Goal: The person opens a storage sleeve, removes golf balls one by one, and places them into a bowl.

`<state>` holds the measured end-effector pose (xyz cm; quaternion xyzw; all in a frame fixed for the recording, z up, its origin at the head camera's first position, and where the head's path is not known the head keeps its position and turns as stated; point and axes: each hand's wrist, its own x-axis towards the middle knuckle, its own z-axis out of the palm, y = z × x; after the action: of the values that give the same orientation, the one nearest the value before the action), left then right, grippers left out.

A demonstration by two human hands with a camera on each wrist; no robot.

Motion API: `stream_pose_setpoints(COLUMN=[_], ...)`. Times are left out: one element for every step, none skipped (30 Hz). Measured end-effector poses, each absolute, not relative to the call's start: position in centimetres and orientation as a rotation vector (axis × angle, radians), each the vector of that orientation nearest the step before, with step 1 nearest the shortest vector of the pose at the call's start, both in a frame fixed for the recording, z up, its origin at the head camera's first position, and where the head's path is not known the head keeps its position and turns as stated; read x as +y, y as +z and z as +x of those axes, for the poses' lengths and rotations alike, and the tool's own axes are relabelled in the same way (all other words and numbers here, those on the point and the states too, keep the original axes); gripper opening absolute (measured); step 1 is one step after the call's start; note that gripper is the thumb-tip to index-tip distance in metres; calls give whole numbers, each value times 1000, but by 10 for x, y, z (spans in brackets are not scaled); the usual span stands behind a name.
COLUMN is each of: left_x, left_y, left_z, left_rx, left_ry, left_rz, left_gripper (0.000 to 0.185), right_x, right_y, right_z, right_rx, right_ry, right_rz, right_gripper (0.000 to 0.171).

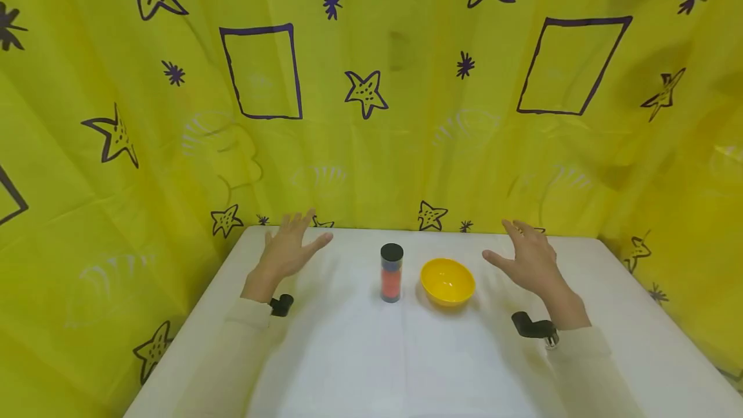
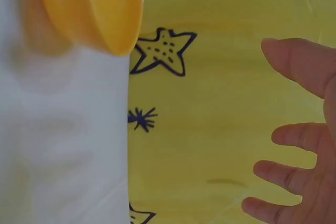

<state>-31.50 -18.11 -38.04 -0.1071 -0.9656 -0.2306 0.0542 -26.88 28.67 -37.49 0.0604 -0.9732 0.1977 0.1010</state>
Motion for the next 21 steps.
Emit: stream_pose_setpoints(left_x=[-177,-173,-169,-165,-161,-157,-154,-150,-147,-143,-140,-136,-132,-129,-126,-122,-119,-116,-114,-111,-108], left_y=[-381,-382,-383,-383,-384,-385,-386,-386,-387,-387,-388,-388,-390,-391,-393,-396,-398,-401,-405,-408,-412], left_z=[-315,-314,-313,-312,-310,-309,-307,-306,-305,-304,-303,-302,-302,-301,-301,-301,-301,-301,-302,-302,-303], left_rx=[-2912,-2883,-2847,-2809,-2768,-2728,-2686,-2639,-2598,-2558,-2518,-2476,-2441,-2408,-2379,-2357,-2339,-2328,-2327,-2329,-2338], left_ry=[-787,-898,-1006,-1096,-1180,-1249,-1308,-1363,-1392,-1418,-1441,-1457,-1471,-1487,-1503,-1515,-1523,-1529,-1530,-1525,-1515], left_rz=[-341,-353,-368,-372,-370,-362,-352,-347,-346,-339,-342,-340,-337,-334,-333,-331,-337,-341,-349,-362,-377], left_gripper=[88,86,84,82,80,78,75,72,68,64,59,54,49,43,39,34,30,27,25,22,20], right_x=[283,279,275,272,269,266,263,260,258,256,255,253,251,250,248,246,245,243,241,240,239], right_y=[-373,-371,-369,-368,-367,-366,-364,-363,-363,-362,-362,-362,-363,-364,-366,-368,-370,-372,-374,-375,-376], right_z=[-267,-265,-264,-263,-261,-260,-259,-257,-256,-255,-253,-252,-251,-250,-250,-250,-251,-252,-253,-254,-254], right_rx=[-2863,-2853,-2841,-2832,-2824,-2815,-2800,-2782,-2762,-2742,-2722,-2701,-2679,-2656,-2631,-2606,-2580,-2555,-2531,-2511,-2497], right_ry=[638,686,740,787,833,870,900,920,936,951,965,978,994,1011,1027,1040,1049,1051,1050,1047,1041], right_rz=[191,205,220,233,243,256,272,290,309,326,344,363,381,400,421,439,454,468,481,493,501], right_gripper=[88,85,81,79,77,75,73,70,67,64,61,58,55,51,48,45,42,39,36,34,32])
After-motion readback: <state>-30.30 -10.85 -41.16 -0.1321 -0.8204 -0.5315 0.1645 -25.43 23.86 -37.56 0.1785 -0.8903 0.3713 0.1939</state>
